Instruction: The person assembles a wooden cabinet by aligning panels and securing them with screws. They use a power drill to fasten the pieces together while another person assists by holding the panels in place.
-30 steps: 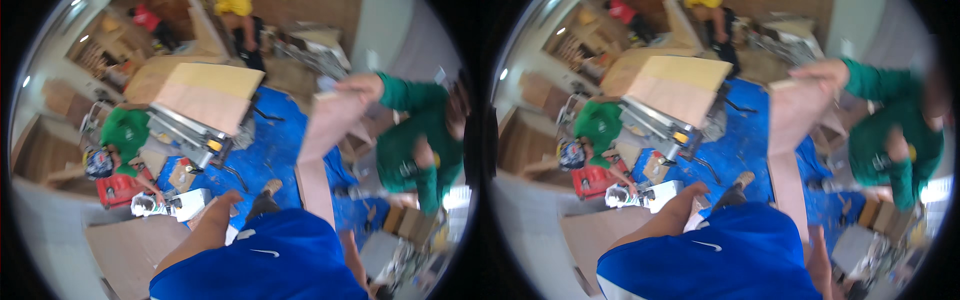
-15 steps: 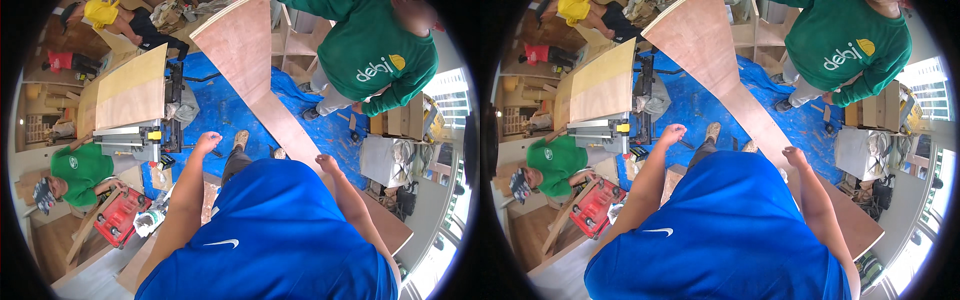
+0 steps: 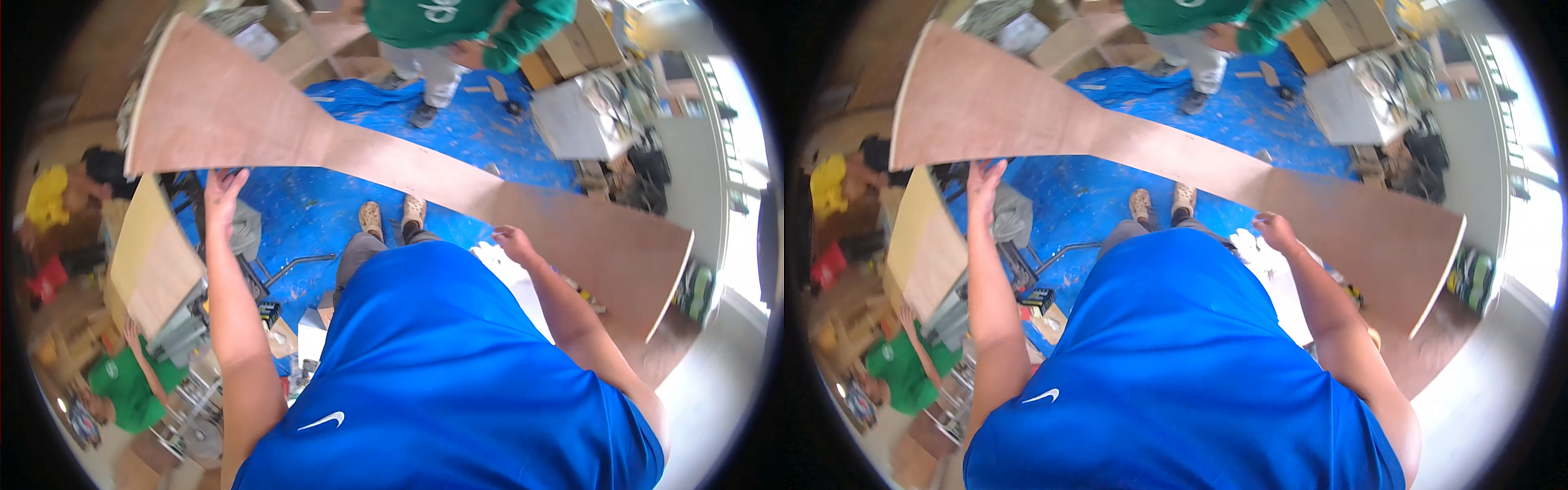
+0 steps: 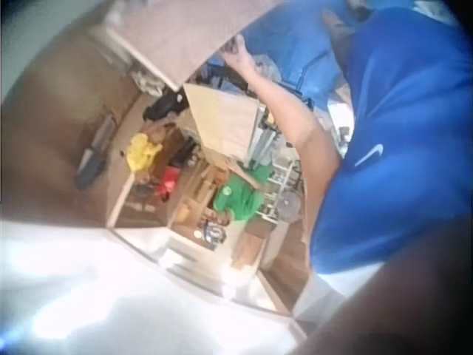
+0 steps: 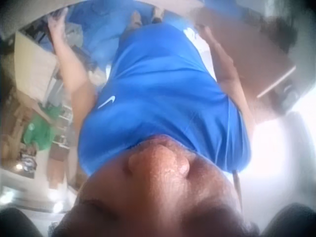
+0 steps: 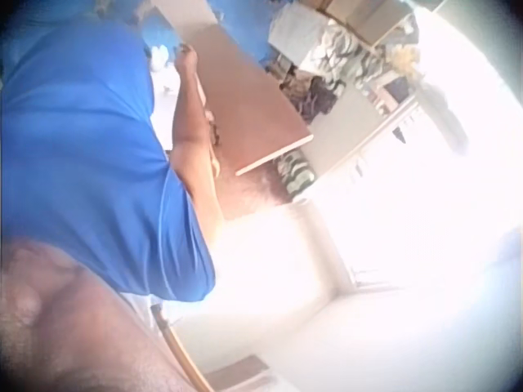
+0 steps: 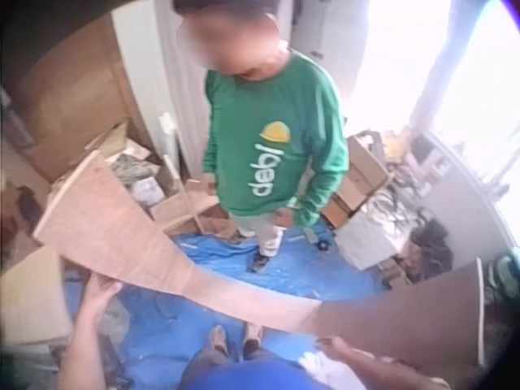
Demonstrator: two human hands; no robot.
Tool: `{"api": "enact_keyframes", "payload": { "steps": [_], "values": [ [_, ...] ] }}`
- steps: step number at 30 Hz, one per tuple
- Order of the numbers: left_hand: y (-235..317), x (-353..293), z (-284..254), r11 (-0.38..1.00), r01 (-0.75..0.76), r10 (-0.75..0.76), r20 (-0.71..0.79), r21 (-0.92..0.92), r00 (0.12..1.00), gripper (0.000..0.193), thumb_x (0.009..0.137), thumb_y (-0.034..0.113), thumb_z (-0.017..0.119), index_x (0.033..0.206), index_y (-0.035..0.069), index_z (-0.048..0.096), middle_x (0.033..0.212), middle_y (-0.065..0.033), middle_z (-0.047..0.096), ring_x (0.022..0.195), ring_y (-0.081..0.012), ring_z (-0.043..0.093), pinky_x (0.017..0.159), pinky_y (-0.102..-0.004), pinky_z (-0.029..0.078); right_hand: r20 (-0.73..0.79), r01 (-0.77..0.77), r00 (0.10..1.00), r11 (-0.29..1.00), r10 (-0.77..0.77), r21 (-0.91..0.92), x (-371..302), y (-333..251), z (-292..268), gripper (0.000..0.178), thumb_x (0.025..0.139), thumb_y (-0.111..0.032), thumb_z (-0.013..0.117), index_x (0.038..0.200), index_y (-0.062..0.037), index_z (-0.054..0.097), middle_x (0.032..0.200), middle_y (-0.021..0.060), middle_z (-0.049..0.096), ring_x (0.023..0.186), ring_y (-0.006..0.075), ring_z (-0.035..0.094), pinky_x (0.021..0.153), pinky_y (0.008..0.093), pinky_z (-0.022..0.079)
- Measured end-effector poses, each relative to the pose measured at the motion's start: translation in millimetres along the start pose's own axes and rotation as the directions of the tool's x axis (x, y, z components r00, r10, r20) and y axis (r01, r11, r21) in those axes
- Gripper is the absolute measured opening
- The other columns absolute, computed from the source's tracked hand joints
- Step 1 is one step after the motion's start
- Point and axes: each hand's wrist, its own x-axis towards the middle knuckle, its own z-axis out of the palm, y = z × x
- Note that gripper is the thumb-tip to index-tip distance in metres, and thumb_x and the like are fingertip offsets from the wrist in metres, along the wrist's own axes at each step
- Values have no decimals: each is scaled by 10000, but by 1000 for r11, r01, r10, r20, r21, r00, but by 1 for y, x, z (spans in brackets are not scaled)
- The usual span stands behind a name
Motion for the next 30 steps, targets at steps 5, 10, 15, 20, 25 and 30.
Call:
{"api": "enact_keyframes", "payload": {
  "steps": [5, 10, 15, 20, 25, 30],
  "values": [
    [-61, 33, 12, 998, -5, -6, 153, 70, 988, 604, 853, 263, 803, 1340, 2, 559, 1269, -156, 640, 1182, -235, 607, 1040, -376, 456, -225, -132, 967, 991, 122, -30, -95, 57, 32, 696, 847, -331, 772, 1438, -92, 492, 1276, 232, 616, 1176, 345, 607, 1001, 402, 483],
    [-117, 57, 32, 921, -240, 147, 297, 307, 944, 513, 848, 296, 805, 1214, -27, 647, 1147, -157, 711, 1073, -251, 664, 938, -354, 496, -728, -98, 662, 983, 181, 156, -181, 79, -35, 747, 768, -291, 877, 1346, -8, 497, 1193, 169, 583, 948, 214, 623, 821, 347, 549],
    [-106, 73, 54, 876, -352, 226, 366, 329, 903, 544, 860, 365, 780, 1206, -35, 652, 1190, -177, 700, 1127, -312, 642, 975, -370, 469, -887, 397, 448, 864, 113, 310, -201, 31, -74, 300, 969, -243, 694, 1123, 12, 659, 1093, 77, 668, 1042, 155, 592, 957, 274, 444],
    [-104, 80, 66, 829, -343, 240, 272, 442, 932, 565, 882, 414, 740, 1212, -36, 648, 1229, -184, 685, 1139, -329, 639, 988, -396, 466, -920, 283, 333, 909, 205, 305, -191, 16, -76, 618, 966, -407, 674, 1374, 29, 515, 1284, 118, 590, 1135, 182, 576, 913, 317, 520],
    [-80, 60, 70, 820, -383, 263, 313, 426, 913, 484, 898, 382, 715, 1159, -24, 679, 1190, -204, 696, 1141, -365, 636, 974, -403, 476, -876, 237, 414, 900, 248, 367, -200, 34, -107, 590, 962, -441, 667, 1362, -21, 554, 1268, 92, 603, 1090, 176, 595, 851, 309, 535],
    [-42, 9, 100, 825, -391, 295, 279, 407, 914, 433, 888, 329, 708, 1150, -15, 680, 1169, -223, 696, 1108, -404, 645, 943, -420, 495, -835, 273, 393, 819, 384, 505, -203, 104, -145, 585, 923, -549, 670, 1201, -35, 640, 1030, 64, 670, 822, 127, 616, 682, 271, 515]
  ]
}}
